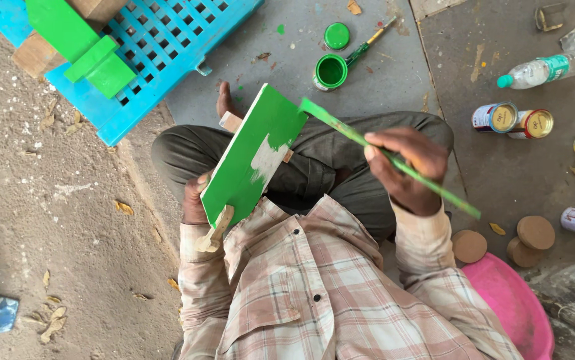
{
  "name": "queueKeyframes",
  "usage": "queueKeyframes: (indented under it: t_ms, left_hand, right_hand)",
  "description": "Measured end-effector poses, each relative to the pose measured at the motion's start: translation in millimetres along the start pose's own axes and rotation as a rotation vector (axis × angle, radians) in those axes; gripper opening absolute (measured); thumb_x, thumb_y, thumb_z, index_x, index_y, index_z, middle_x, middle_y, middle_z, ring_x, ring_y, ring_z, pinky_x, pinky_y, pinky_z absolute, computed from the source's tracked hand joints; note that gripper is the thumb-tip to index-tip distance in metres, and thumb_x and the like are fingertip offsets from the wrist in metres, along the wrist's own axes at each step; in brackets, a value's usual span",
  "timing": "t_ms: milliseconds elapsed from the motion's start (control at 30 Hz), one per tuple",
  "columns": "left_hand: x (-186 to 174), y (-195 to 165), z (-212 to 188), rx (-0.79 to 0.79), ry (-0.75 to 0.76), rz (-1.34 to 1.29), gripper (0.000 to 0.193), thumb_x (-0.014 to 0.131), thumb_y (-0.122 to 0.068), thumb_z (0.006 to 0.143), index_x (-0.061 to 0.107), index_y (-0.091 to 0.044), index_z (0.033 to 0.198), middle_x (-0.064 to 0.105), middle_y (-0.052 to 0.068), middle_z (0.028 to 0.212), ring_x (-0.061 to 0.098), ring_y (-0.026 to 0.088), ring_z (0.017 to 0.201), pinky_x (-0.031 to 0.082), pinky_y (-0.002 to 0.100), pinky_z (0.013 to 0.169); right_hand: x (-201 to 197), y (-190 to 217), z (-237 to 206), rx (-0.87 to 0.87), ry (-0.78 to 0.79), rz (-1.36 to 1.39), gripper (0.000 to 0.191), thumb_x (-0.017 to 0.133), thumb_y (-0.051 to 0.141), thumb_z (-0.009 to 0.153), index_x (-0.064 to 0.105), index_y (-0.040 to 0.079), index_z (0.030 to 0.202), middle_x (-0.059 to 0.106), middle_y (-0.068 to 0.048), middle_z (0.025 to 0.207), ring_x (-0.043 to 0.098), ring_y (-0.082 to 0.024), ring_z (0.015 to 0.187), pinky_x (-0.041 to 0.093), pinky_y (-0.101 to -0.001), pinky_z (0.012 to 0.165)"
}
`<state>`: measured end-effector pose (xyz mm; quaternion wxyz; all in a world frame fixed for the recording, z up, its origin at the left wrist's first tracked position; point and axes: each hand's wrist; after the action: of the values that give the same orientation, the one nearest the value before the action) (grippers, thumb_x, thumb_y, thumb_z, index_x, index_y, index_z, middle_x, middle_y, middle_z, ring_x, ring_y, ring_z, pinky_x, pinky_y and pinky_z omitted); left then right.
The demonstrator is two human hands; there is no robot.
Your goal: The person paints a small wooden house-shaped object green using a paintbrush. They dip the brush into a green paint can and apply the paint to the object's surface, covering it completely.
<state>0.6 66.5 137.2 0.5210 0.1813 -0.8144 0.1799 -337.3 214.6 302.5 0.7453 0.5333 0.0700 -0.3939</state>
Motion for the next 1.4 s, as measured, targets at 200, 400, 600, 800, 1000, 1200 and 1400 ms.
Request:
queueKeyframes:
  t_ms: [200, 400, 600, 800, 1000, 1200, 1400]
  left_hand:
    - [-5.9, 2.8, 0.3, -0.051, 0.043, -0.163, 0.026, 0.069, -0.027, 0.102, 0.068, -0.002, 0.110, 0.072, 0.017, 0.105, 0.073, 0.030, 0.090, 0.063, 0.044, 0.083]
    - [5.8, 0.3, -2.1, -0.060, 0.012, 0.019, 0.044, 0.073, -0.034, 0.088, 0.071, 0.000, 0.115, 0.074, 0.021, 0.102, 0.073, 0.036, 0.082, 0.063, 0.051, 0.072]
    - [2.1, 4.0, -0.4, -0.069, 0.032, -0.095, 0.015, 0.071, -0.030, 0.091, 0.070, -0.017, 0.098, 0.073, 0.016, 0.104, 0.073, 0.037, 0.087, 0.063, 0.057, 0.080]
    - [-9.8, 4.3, 5.9, 0.016, -0.061, -0.072, 0.027, 0.069, -0.027, 0.094, 0.070, -0.005, 0.109, 0.073, 0.013, 0.106, 0.072, 0.030, 0.095, 0.061, 0.046, 0.091]
    - [16.3, 3.3, 3.4, 0.012, -0.047, 0.162, 0.046, 0.071, -0.036, 0.085, 0.072, 0.002, 0.110, 0.075, 0.018, 0.097, 0.073, 0.030, 0.082, 0.061, 0.044, 0.078]
    - [11.5, 1.3, 8.7, 0.068, -0.093, 0.098, 0.044, 0.071, -0.031, 0.093, 0.069, 0.005, 0.118, 0.073, 0.016, 0.104, 0.071, 0.028, 0.089, 0.059, 0.040, 0.086]
    - [-22.2, 1.5, 13.1, 0.016, -0.051, 0.104, 0.047, 0.070, -0.033, 0.087, 0.069, 0.002, 0.117, 0.075, 0.016, 0.103, 0.073, 0.027, 0.090, 0.061, 0.040, 0.085]
  right_hand:
    - [31.2, 14.1, -6.4, -0.184, 0.132, 0.049, 0.018, 0.075, 0.003, 0.094, 0.072, -0.002, 0.111, 0.075, -0.013, 0.095, 0.072, -0.018, 0.080, 0.060, -0.0290, 0.068]
    - [27.0, 16.9, -7.2, -0.209, 0.328, 0.336, 0.015, 0.072, 0.005, 0.092, 0.072, -0.002, 0.105, 0.075, -0.011, 0.091, 0.071, -0.014, 0.073, 0.057, -0.0280, 0.060]
    - [13.5, -6.2, 23.8, -0.084, 0.208, 0.237, 0.015, 0.073, 0.008, 0.096, 0.072, 0.000, 0.109, 0.074, -0.012, 0.097, 0.072, -0.017, 0.081, 0.059, -0.0295, 0.071]
    - [5.9, 16.4, 20.1, -0.081, 0.092, 0.092, 0.016, 0.071, 0.006, 0.100, 0.071, 0.001, 0.115, 0.074, -0.013, 0.102, 0.073, -0.018, 0.084, 0.061, -0.0296, 0.075]
    - [31.6, 26.4, 0.0, -0.255, 0.335, 0.173, 0.019, 0.074, 0.007, 0.093, 0.070, -0.002, 0.109, 0.074, -0.013, 0.094, 0.072, -0.018, 0.080, 0.059, -0.0301, 0.068]
    - [22.2, 7.5, 12.0, -0.085, 0.367, 0.366, 0.016, 0.072, 0.008, 0.094, 0.072, 0.000, 0.108, 0.075, -0.012, 0.095, 0.073, -0.014, 0.077, 0.061, -0.0266, 0.065]
    - [3.0, -0.7, 27.0, -0.004, 0.198, 0.173, 0.016, 0.072, 0.008, 0.099, 0.072, -0.002, 0.112, 0.074, -0.013, 0.104, 0.073, -0.018, 0.087, 0.058, -0.0299, 0.078]
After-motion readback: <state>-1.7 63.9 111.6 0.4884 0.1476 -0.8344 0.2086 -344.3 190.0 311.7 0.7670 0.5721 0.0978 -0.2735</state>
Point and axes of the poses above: each hand's wrist, its own z-axis towards the middle knuckle, its own x-axis out of the palm, y = z × x
